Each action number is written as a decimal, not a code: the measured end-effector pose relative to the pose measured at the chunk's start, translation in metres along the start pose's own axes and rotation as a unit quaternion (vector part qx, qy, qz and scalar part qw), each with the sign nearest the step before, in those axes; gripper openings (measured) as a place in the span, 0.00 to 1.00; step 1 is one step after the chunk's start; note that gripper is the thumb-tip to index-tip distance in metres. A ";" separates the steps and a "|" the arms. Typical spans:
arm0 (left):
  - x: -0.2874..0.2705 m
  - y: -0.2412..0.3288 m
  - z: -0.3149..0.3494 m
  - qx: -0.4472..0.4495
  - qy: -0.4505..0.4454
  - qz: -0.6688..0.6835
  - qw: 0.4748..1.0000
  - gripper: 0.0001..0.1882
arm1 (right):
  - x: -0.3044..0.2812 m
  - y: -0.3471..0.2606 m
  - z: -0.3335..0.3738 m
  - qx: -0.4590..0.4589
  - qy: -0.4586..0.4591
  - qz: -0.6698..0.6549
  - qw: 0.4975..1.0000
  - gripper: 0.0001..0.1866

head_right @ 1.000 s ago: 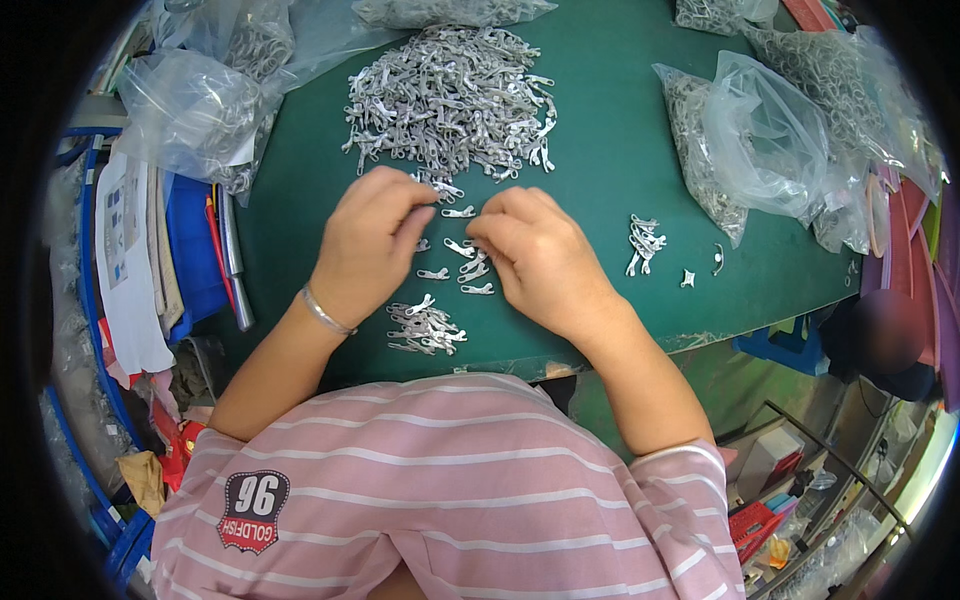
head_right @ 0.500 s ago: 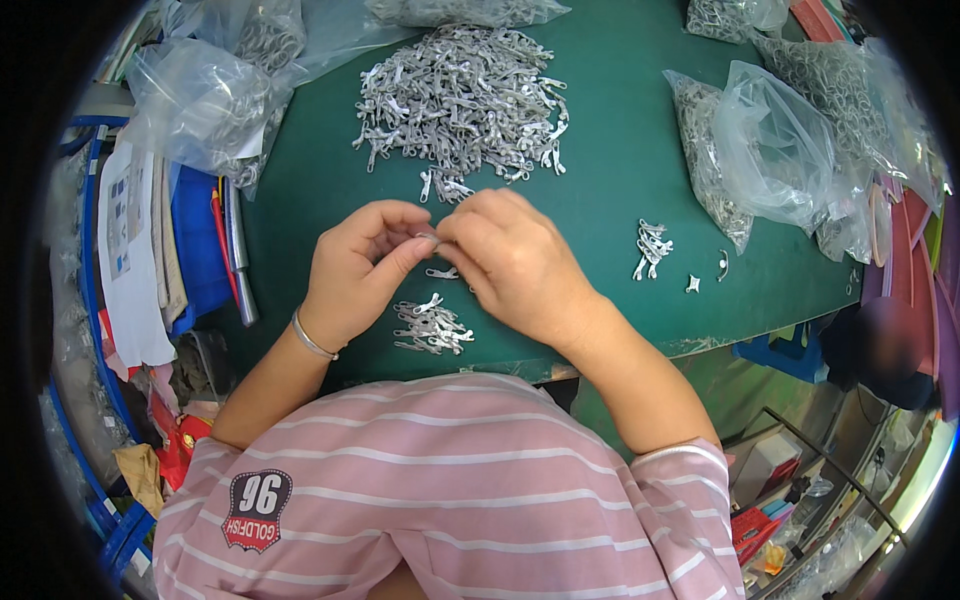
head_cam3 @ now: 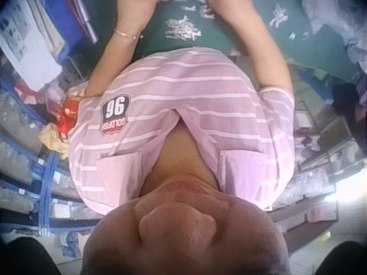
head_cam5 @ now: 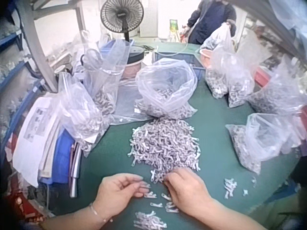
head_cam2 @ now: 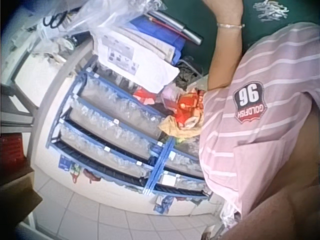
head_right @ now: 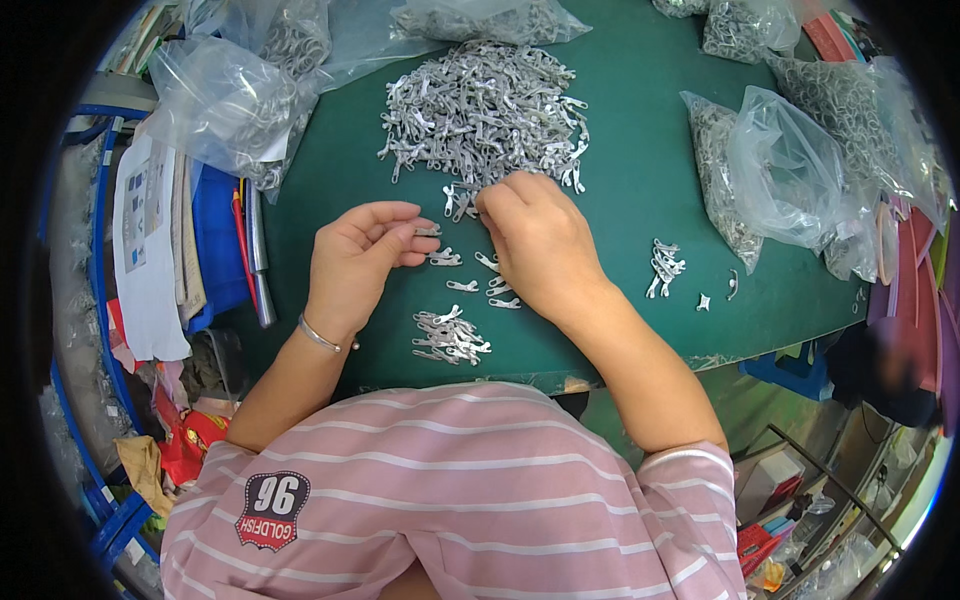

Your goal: The person inspects and sorts small metal zipper pull components on a table, handling them by hand and using a pencil to arrange them in rows.

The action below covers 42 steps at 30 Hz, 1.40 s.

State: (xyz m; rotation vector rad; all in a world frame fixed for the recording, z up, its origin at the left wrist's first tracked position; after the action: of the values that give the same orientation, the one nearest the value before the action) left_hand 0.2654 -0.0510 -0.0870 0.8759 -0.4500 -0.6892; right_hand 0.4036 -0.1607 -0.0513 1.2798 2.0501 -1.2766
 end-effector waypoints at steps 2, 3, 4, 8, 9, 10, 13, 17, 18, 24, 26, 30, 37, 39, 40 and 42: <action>0.000 0.000 -0.001 0.007 0.005 -0.024 1.000 0.08 | -0.004 0.002 0.002 0.036 0.025 -0.040 0.998 0.09; 0.001 0.000 -0.002 0.013 0.012 -0.044 0.999 0.08 | -0.007 0.002 0.003 0.062 0.039 -0.069 0.995 0.07; 0.001 0.000 -0.003 0.021 0.019 -0.063 0.998 0.09 | -0.009 0.003 0.004 0.088 0.053 -0.096 0.990 0.06; 0.003 0.011 0.002 0.187 0.116 -0.250 0.943 0.03 | -0.009 0.005 0.009 0.129 0.071 -0.127 0.981 0.05; 0.005 0.015 0.007 0.220 0.121 -0.267 0.930 0.03 | -0.008 0.003 0.010 0.129 0.060 -0.114 0.983 0.04; 0.008 0.020 0.011 0.248 0.118 -0.289 0.917 0.03 | -0.008 0.001 0.011 0.102 0.044 -0.075 0.991 0.04; 0.012 0.024 0.013 0.307 0.115 -0.324 0.887 0.03 | -0.006 0.001 0.012 0.059 0.018 -0.014 0.998 0.05; 0.018 0.024 0.014 0.302 0.113 -0.353 0.878 0.04 | -0.007 -0.001 0.009 0.034 -0.017 0.029 0.999 0.06; 0.019 0.024 0.014 0.300 0.112 -0.365 0.874 0.04 | -0.007 -0.001 0.009 0.034 -0.018 0.012 0.999 0.06; 0.026 0.031 0.018 0.292 0.113 -0.408 0.858 0.05 | -0.007 -0.003 0.014 0.011 -0.037 0.000 0.999 0.05; 0.024 0.031 0.019 0.295 0.117 -0.399 0.860 0.05 | -0.005 -0.006 0.012 0.010 -0.040 0.008 0.999 0.05; 0.019 0.027 0.017 0.274 0.095 -0.347 0.892 0.05 | -0.001 -0.006 0.013 0.004 -0.035 0.000 0.999 0.05; 0.027 0.028 0.017 0.322 0.085 -0.385 0.861 0.03 | -0.005 -0.009 0.006 -0.017 0.011 -0.039 0.999 0.05; 0.027 0.028 0.016 0.326 0.098 -0.384 0.858 0.03 | -0.029 -0.016 -0.010 -0.001 0.075 -0.136 0.988 0.05; 0.026 0.027 0.016 0.320 0.098 -0.381 0.862 0.03 | -0.055 -0.024 -0.023 0.019 0.109 -0.224 0.968 0.05; 0.021 0.026 0.016 0.308 0.102 -0.380 0.866 0.03 | -0.126 -0.056 -0.044 -0.152 0.243 -0.374 0.882 0.03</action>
State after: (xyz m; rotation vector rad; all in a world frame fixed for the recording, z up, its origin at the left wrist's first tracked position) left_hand 0.2798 -0.0630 -0.0547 1.7634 -0.1025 -1.1846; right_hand 0.4236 -0.1935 0.0884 0.7068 3.1529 -0.8598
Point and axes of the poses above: each hand's wrist, its own z-axis away from the middle knuckle, its own x-axis out of the palm, y = z × x, the point moved 6 cm from there along -z, towards the middle knuckle, and after that the axes turned 15 degrees about -x, right-handed, at the moved point
